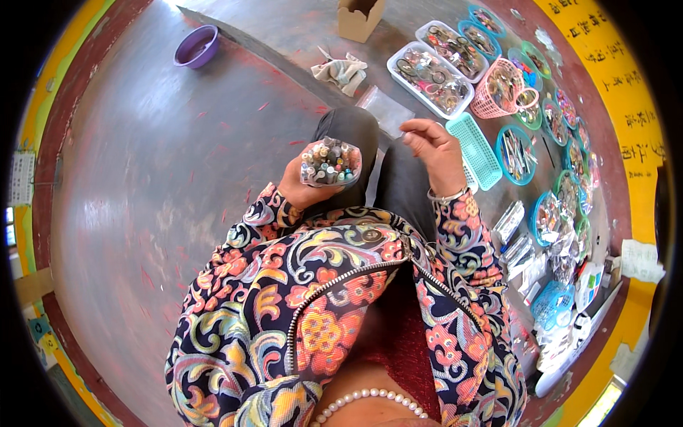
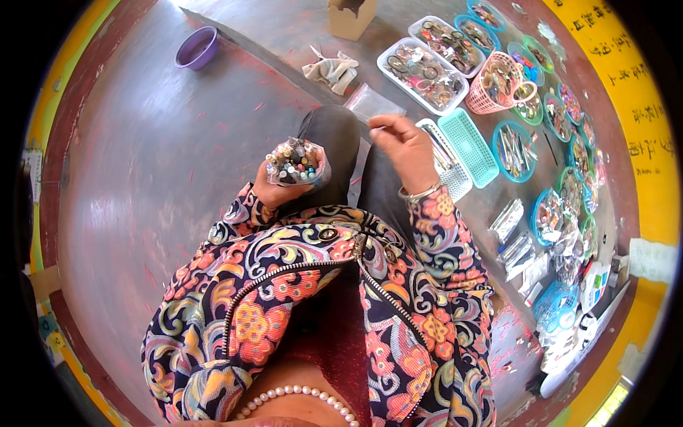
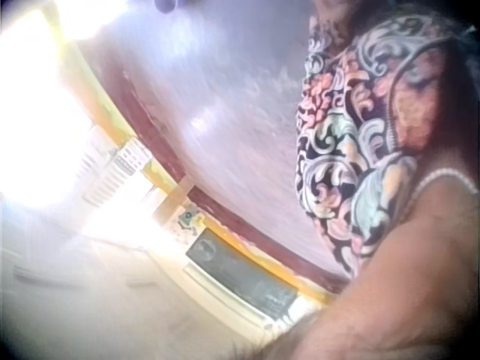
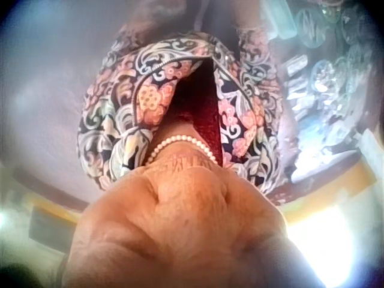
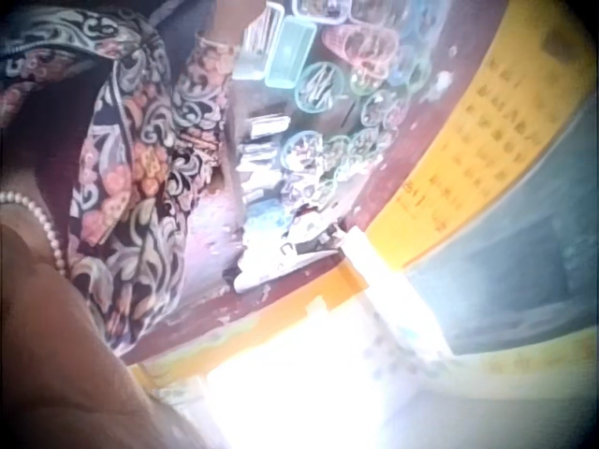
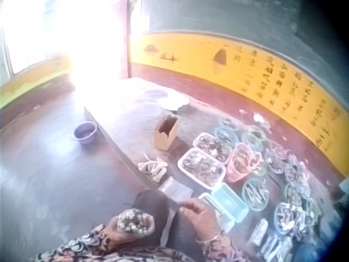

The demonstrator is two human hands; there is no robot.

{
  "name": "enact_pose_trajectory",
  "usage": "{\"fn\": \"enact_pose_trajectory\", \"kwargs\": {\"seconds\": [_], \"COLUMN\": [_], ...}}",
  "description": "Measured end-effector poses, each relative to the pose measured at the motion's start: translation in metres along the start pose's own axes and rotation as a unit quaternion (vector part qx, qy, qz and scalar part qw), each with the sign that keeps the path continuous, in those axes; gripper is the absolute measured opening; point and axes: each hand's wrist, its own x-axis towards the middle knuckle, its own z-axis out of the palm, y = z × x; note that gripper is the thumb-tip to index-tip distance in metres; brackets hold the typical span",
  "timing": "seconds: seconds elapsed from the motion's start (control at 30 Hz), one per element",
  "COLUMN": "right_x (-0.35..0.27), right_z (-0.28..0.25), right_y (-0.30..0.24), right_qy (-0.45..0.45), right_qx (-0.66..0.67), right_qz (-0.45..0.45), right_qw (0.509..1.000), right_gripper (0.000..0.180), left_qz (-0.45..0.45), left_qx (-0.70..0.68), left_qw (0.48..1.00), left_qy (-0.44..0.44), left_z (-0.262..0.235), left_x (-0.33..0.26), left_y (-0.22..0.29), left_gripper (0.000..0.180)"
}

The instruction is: The person sits on the floor and repeatedly picks small cylindrical craft items from a clear container, places them into a plastic bag, and seals the bag. The person handles the items one at a time and uses both hands to manipulate the bag and items.

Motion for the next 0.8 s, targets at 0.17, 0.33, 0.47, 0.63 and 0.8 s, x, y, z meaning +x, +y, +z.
{"fn": "enact_pose_trajectory", "kwargs": {"seconds": [0.17, 0.33, 0.47, 0.63, 0.8], "right_x": [-0.004, -0.003, -0.004, -0.017, -0.025], "right_z": [0.044, 0.055, 0.056, 0.058, 0.04], "right_y": [-0.036, -0.038, -0.038, -0.071, -0.091], "right_qy": [-0.107, -0.126, -0.108, -0.056, 0.038], "right_qx": [-0.115, -0.175, -0.23, -0.173, 0.095], "right_qz": [-0.12, -0.127, -0.216, -0.231, -0.177], "right_qw": [0.98, 0.968, 0.943, 0.956, 0.979], "right_gripper": [0.018, 0.012, 0.011, 0.008, 0.013], "left_qz": [-0.014, 0.005, 0.001, 0.019, 0.009], "left_qx": [0.032, 0.079, 0.096, 0.102, 0.023], "left_qw": [0.999, 0.996, 0.994, 0.993, 0.998], "left_qy": [-0.026, -0.031, -0.043, -0.054, -0.053], "left_z": [0.003, 0.001, -0.001, -0.001, 0.001], "left_x": [0.0, -0.001, -0.002, 0.0, -0.001], "left_y": [0.015, 0.005, 0.008, 0.006, 0.007], "left_gripper": [0.054, 0.062, 0.064, 0.06, 0.058]}}
